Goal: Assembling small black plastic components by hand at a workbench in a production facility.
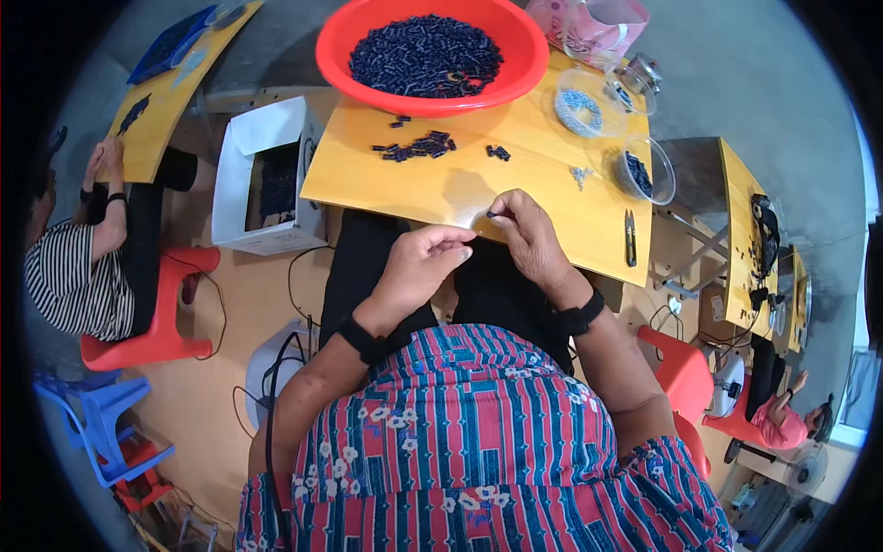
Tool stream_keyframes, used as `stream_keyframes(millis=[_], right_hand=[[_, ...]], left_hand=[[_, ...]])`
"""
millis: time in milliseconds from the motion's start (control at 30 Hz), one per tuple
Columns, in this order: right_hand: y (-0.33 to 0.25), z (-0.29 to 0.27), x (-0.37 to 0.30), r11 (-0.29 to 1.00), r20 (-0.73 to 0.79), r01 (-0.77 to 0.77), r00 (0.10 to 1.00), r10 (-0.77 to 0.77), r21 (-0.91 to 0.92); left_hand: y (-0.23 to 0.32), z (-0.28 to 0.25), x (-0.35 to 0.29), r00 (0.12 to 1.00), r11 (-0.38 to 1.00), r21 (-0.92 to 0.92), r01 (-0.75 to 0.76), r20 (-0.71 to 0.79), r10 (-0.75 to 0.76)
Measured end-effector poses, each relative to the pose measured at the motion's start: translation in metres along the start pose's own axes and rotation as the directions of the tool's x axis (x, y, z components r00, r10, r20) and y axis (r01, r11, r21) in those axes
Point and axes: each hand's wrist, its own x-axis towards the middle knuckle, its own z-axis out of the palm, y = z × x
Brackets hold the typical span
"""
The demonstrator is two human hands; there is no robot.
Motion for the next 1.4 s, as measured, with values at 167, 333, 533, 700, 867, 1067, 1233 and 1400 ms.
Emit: stream_keyframes(millis=[167,333,533,700,867,1067,1233,1400], right_hand=[[-0.022,0.010,-0.003,0.986,0.023,-0.026,0.999,0.023,0.165],[-0.028,0.014,-0.003,0.993,0.011,0.007,1.000,-0.009,0.116],[-0.032,0.015,0.000,0.986,0.063,0.169,0.984,-0.169,0.001],[-0.025,0.020,-0.010,0.921,0.025,-0.121,0.992,0.120,0.370],[-0.033,0.013,-0.007,0.932,-0.027,-0.082,0.995,0.098,0.352],[-0.035,0.008,-0.008,0.957,-0.071,0.019,0.997,0.002,0.291],[-0.037,0.012,-0.007,0.931,-0.050,-0.001,0.999,0.021,0.364],[-0.035,0.006,-0.008,0.966,-0.071,0.016,0.997,0.003,0.256]], left_hand=[[0.008,0.006,0.000,0.996,0.995,-0.072,-0.065,-0.069,0.060],[0.007,0.004,-0.002,0.981,0.991,0.016,-0.135,-0.139,0.136],[0.002,-0.002,-0.001,0.988,0.994,0.071,-0.080,-0.124,0.088],[-0.002,-0.003,0.000,0.996,0.984,-0.158,-0.081,-0.032,0.077],[-0.001,-0.005,-0.002,0.998,0.976,-0.212,-0.056,0.017,0.061],[0.000,-0.001,-0.001,0.996,0.979,-0.198,-0.046,0.061,0.059],[0.004,-0.005,-0.004,0.996,0.991,-0.105,-0.077,0.028,0.081],[0.000,-0.005,0.001,0.997,0.992,-0.101,-0.077,0.019,0.079]])
